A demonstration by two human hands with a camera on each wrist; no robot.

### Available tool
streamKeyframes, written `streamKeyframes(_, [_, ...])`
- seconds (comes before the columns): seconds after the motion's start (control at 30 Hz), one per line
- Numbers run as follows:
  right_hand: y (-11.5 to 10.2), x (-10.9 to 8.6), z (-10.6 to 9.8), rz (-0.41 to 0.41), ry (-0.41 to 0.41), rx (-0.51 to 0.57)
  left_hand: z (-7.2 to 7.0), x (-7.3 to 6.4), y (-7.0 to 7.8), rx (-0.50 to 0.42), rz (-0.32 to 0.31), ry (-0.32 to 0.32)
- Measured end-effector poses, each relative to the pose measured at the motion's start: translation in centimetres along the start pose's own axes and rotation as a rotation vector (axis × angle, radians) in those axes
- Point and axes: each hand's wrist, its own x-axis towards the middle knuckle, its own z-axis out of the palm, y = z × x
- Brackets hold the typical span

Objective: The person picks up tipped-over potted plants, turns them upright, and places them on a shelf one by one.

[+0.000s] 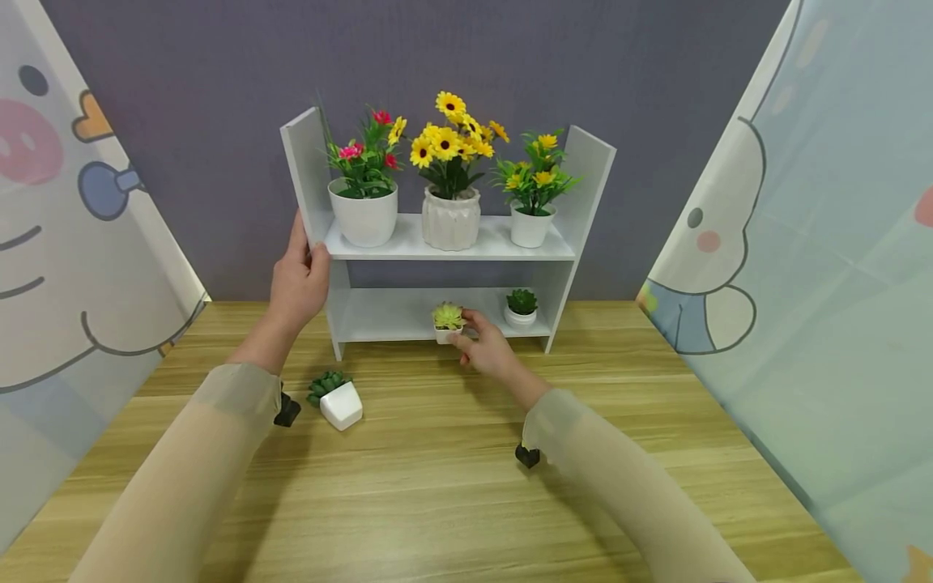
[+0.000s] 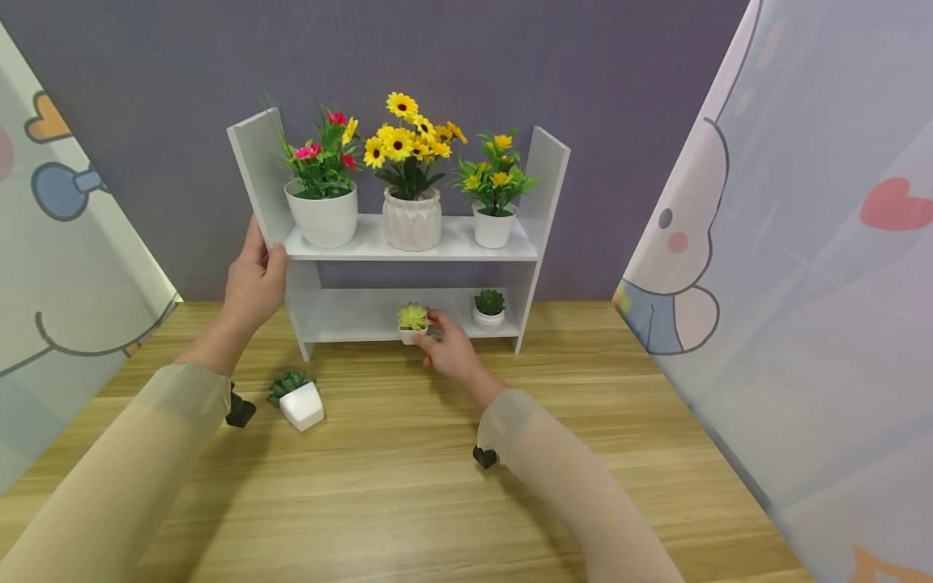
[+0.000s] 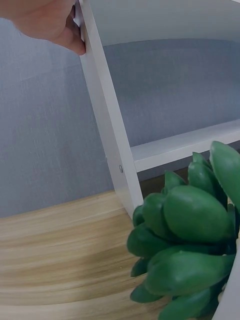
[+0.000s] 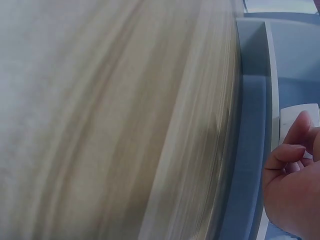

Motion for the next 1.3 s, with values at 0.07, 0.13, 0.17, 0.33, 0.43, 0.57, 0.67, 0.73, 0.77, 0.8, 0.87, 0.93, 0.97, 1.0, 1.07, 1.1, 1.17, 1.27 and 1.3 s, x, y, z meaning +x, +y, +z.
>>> streamKeyframes(0.07, [0.1,0.2,-0.2,0.003,0.004,0.004,0.0,0.0,0.0,-0.002,-0.001,0.0])
streamKeyframes(0.13, [0.2,0.5,-0.3,0.006,0.012,0.003,0.0,0.0,0.0,-0.002,-0.003,0.001])
streamKeyframes(0.17, [0.2,0.6,-0.3,0.009,0.013,0.003,0.0,0.0,0.0,-0.002,-0.004,0.001])
streamKeyframes(0.33, [0.2,1.1,-0.3,0.016,0.02,-0.005,-0.1,0.0,0.0,0.003,-0.004,0.006])
streamKeyframes(0.43, [0.2,1.3,-0.2,0.02,0.021,-0.004,-0.1,-0.1,0.0,-0.001,-0.002,0.005])
streamKeyframes(0.57, [0.0,1.7,0.0,0.038,0.013,0.019,-0.1,-0.1,-0.1,-0.006,-0.002,0.007])
streamKeyframes(0.67, [-0.2,1.9,0.1,0.051,0.01,0.022,-0.1,0.0,-0.1,-0.005,-0.002,0.008])
streamKeyframes(0.73, [-0.3,2.0,0.1,0.055,0.009,0.02,-0.1,-0.1,0.0,-0.001,-0.003,0.007])
streamKeyframes(0.77, [-0.3,2.1,0.2,0.056,0.009,0.021,-0.1,-0.1,0.0,0.0,-0.003,0.007])
streamKeyframes(0.8, [-0.3,2.1,0.2,0.055,0.01,0.016,-0.1,-0.1,0.0,0.001,-0.004,0.006])
streamKeyframes(0.87, [-0.3,2.3,0.2,0.053,0.012,0.015,-0.1,-0.1,0.1,0.001,-0.007,0.003])
streamKeyframes(0.93, [-0.2,2.3,0.3,0.049,0.014,0.017,-0.1,-0.1,0.1,-0.002,-0.009,0.0])
streamKeyframes(0.97, [-0.2,2.3,0.3,0.047,0.014,0.019,-0.1,-0.1,0.1,-0.004,-0.008,0.0])
streamKeyframes(1.0, [-0.2,2.4,0.3,0.045,0.014,0.022,-0.2,-0.1,0.2,-0.005,-0.009,-0.001])
streamKeyframes(1.07, [-0.2,2.3,0.3,0.046,0.013,0.038,-0.2,-0.2,0.2,-0.007,-0.009,-0.002])
streamKeyframes(1.1, [-0.1,2.2,0.3,0.048,0.014,0.046,-0.2,-0.2,0.2,-0.008,-0.008,-0.003])
streamKeyframes(1.17, [-0.1,2.1,0.3,0.053,0.014,0.063,-0.1,-0.2,0.2,-0.008,-0.005,-0.003])
streamKeyframes(1.27, [0.0,1.7,0.0,0.063,0.022,0.097,-0.1,-0.2,0.2,-0.009,-0.002,-0.003])
streamKeyframes(1.3, [0.0,1.6,0.0,0.064,0.025,0.105,-0.1,-0.1,0.1,-0.01,0.001,-0.003])
